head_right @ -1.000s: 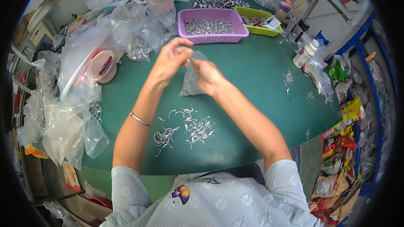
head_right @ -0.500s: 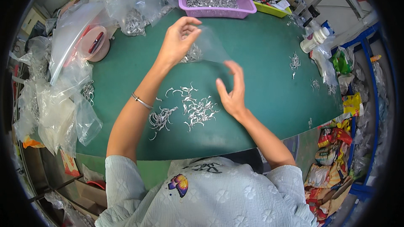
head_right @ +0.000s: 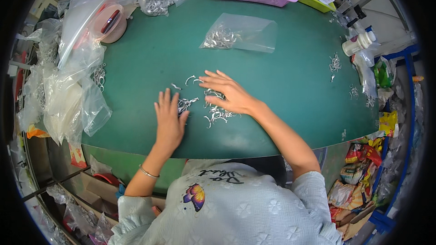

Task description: The person sorts small metallic hooks into plastic bags by hand, then writes numbers on a small piece of paper using a red pencil.

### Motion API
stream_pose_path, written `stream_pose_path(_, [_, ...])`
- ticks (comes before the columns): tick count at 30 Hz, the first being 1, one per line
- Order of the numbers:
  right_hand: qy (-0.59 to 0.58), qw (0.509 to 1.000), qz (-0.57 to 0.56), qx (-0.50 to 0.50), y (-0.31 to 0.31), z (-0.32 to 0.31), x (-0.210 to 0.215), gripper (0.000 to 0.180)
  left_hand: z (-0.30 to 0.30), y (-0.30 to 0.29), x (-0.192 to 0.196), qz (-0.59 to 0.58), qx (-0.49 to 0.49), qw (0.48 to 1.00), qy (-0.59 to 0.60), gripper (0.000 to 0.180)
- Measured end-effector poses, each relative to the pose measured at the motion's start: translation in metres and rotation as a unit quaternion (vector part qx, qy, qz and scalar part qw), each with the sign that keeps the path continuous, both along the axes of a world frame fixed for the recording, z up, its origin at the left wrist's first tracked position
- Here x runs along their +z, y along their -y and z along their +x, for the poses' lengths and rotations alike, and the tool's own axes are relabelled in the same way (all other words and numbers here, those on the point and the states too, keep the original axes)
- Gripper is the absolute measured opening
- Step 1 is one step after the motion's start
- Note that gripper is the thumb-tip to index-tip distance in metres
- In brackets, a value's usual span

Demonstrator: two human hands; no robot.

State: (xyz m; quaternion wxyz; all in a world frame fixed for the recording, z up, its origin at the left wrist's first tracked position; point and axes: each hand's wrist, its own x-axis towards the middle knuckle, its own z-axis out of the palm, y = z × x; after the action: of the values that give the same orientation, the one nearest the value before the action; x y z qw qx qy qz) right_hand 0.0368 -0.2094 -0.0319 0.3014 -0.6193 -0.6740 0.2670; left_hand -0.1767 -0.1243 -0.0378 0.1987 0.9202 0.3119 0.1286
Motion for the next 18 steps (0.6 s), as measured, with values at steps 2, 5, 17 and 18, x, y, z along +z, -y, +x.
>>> stream_pose_path(2, [0.005,1.000,-0.008,0.026,0.013,-0.009,0.006,0.049,0.001,0.014,-0.002,-0.010,-0.045,0.999,0.011,0.053])
stream_pose_path(5, [-0.013,0.998,0.007,0.056,0.034,-0.011,0.008,0.048,0.016,0.031,0.000,-0.123,-0.141,0.979,0.086,0.055])
stream_pose_path(17, [0.013,0.999,0.009,0.049,0.009,0.006,0.002,0.045,0.042,0.011,-0.008,-0.108,-0.081,0.978,0.158,0.042])
stream_pose_path(18, [-0.006,0.998,0.000,0.055,0.019,0.004,0.006,0.045,0.040,0.023,-0.007,-0.125,-0.107,0.974,0.155,0.044])
